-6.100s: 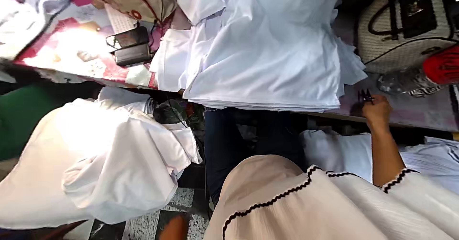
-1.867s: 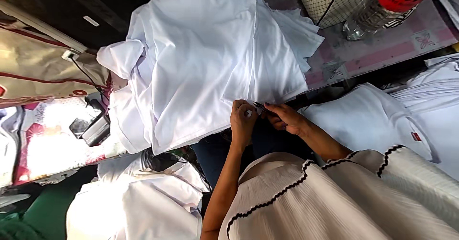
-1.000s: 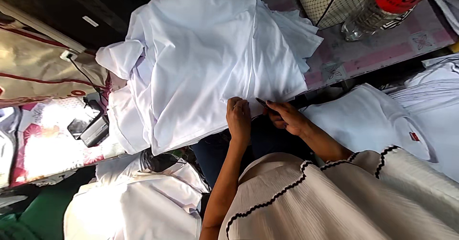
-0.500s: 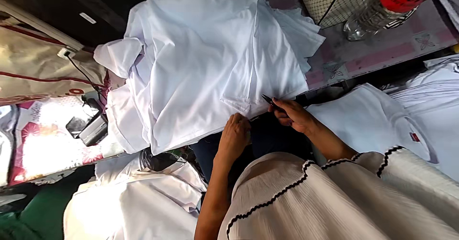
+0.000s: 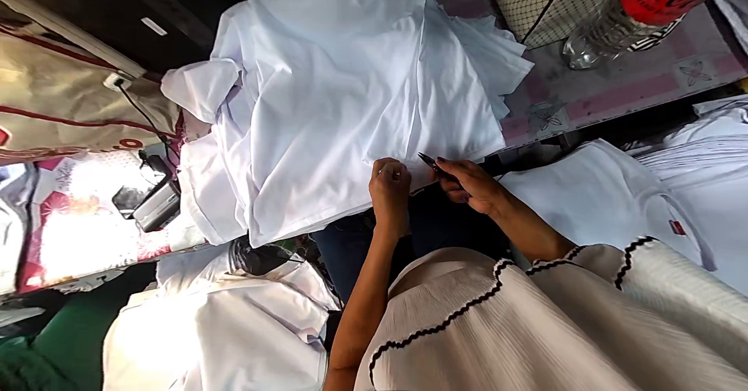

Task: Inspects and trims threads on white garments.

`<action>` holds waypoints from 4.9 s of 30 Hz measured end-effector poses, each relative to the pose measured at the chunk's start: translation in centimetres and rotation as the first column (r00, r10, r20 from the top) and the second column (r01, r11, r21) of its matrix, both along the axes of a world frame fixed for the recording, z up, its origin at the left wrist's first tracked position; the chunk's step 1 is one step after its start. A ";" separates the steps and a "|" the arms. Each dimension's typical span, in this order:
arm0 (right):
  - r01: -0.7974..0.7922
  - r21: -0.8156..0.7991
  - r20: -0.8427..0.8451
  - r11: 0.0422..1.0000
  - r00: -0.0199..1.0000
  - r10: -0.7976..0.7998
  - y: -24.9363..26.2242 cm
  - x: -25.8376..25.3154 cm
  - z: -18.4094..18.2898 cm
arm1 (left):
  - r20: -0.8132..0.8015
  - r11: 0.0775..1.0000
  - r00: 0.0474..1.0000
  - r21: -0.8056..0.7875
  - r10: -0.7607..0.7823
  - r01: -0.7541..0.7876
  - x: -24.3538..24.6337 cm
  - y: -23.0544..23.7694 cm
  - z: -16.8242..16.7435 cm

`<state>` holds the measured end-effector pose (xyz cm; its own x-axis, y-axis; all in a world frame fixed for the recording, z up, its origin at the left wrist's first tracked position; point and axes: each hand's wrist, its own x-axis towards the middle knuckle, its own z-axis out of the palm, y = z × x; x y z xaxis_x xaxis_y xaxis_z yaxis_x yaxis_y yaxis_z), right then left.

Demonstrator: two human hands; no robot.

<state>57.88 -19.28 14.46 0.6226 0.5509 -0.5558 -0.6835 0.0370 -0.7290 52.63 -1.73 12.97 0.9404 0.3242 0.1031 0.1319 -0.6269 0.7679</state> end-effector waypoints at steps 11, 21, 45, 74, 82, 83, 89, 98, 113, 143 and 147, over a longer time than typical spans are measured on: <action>-0.123 0.019 -0.086 0.992 0.988 0.125 0.6 -0.1 -0.6 | 0.009 0.969 1.000 -0.244 0.025 -0.022 -1.0 0.6 -0.7; -0.066 0.007 -0.097 0.998 0.993 0.066 2.3 -0.3 -0.7 | 0.001 0.956 0.999 -0.292 0.042 -0.040 -1.3 0.6 -0.8; -0.063 0.026 -0.145 0.998 0.987 0.066 1.9 -0.5 -0.5 | 0.013 0.976 0.999 -0.215 0.030 -0.027 -0.8 0.9 -1.1; 0.096 -0.171 0.416 0.981 0.909 -0.016 4.5 1.8 2.2 | -0.133 0.787 0.985 -0.617 -0.110 0.004 0.8 1.3 2.4; 0.093 -0.102 0.335 0.990 0.941 -0.054 4.4 1.5 3.3 | -0.040 0.722 0.988 -0.687 -0.152 0.083 -0.5 1.5 2.8; 0.095 -0.096 0.329 0.991 0.943 -0.059 4.6 1.4 3.4 | -0.019 0.703 0.993 -0.708 -0.117 0.069 -0.2 1.2 2.6; 0.132 -0.090 0.355 0.987 0.930 -0.092 4.5 1.0 3.1 | -0.009 0.596 0.999 -0.802 -0.043 0.018 -1.1 0.6 2.3; 0.136 -0.091 0.439 0.987 0.895 -0.083 4.8 0.8 2.7 | -0.013 0.572 1.000 -0.820 0.011 -0.017 -2.1 1.0 2.0; -0.131 -0.302 0.371 0.944 0.896 0.243 1.4 0.7 4.7 | -0.021 0.721 0.997 -0.692 -0.069 0.035 -2.8 2.2 1.8; 0.138 -0.228 0.473 0.964 0.881 -0.014 4.1 0.8 3.4 | -0.079 0.848 0.981 -0.518 -0.178 0.112 0.2 1.9 3.8; 0.143 -0.108 0.281 0.984 0.954 -0.108 3.0 1.4 3.9 | -0.128 0.785 0.958 -0.605 -0.257 0.130 -0.3 1.8 3.4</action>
